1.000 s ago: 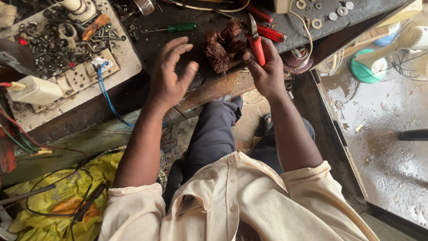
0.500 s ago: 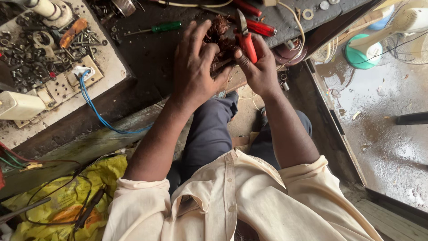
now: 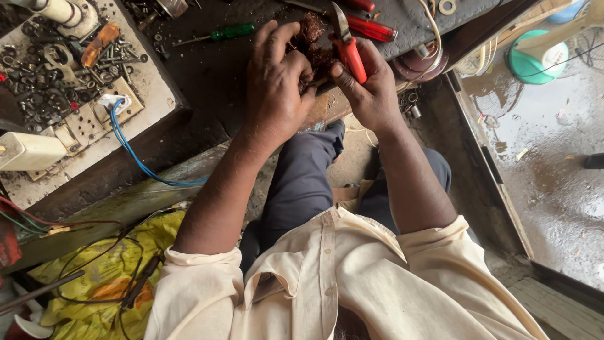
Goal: The person sits on the floor and uses red-handled pliers to cut a bundle of copper wire into smaller pieces. The person holds the wire bundle in the left hand and repeatedly snips sections with the pliers in the right hand.
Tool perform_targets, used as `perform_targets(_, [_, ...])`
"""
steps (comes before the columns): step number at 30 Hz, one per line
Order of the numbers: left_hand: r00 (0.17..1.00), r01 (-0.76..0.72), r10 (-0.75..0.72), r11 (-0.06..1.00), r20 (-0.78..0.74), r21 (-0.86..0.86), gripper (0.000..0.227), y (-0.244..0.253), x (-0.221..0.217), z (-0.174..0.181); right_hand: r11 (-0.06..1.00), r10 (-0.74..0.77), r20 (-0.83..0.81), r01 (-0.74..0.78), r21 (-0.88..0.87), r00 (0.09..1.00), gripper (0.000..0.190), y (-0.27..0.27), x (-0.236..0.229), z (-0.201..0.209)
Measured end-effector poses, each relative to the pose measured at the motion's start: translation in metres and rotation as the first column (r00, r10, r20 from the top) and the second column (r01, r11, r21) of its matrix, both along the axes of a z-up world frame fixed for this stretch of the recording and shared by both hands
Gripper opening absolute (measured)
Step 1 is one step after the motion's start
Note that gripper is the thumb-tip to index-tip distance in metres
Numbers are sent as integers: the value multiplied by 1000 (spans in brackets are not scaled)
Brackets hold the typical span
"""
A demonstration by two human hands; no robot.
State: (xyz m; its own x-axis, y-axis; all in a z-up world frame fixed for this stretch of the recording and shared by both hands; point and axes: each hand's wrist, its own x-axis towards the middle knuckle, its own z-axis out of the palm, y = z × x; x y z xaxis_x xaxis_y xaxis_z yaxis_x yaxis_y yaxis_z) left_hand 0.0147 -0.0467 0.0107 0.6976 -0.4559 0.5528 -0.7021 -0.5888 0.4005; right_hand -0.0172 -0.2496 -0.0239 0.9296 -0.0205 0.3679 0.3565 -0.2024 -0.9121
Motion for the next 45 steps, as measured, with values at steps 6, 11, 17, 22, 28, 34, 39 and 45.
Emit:
perform_targets(6, [999,32,-33,999,-35,-17,34,2,0,2,995,36,14,-37,89,999,45,3,2,-3])
perform_targets(11, [1000,17,-17,1000,-21,-20,36,4,-3,4,999,-31,17,32,-28,999,47,2,-5,-1])
perform_targets(17, [1000,2,-2,1000,-17,-17,36,5,0,-2,980,-138,29,132,146,990,39,1,-54,-37])
perform_targets(22, [1000,19,-19,1000,7,-25,40,9,2,-11,902,24,-349,130,412,937,41,13,-106,-91])
perform_targets(28, [997,71,-71,997,2,-42,39,14,2,-7,985,158,-270,-133,107,950,30,26,-116,-53])
perform_targets(34, [996,89,-89,996,0,-27,42,16,5,-4,994,107,-291,-106,19,951,38,32,-97,-11])
perform_targets(39, [995,100,-100,994,-4,-51,41,16,3,-5,990,48,-337,-90,-112,940,40,32,-90,3])
perform_targets(45, [994,104,-106,992,-17,-71,42,18,4,-10,973,9,-345,-88,-214,939,35,32,-84,4])
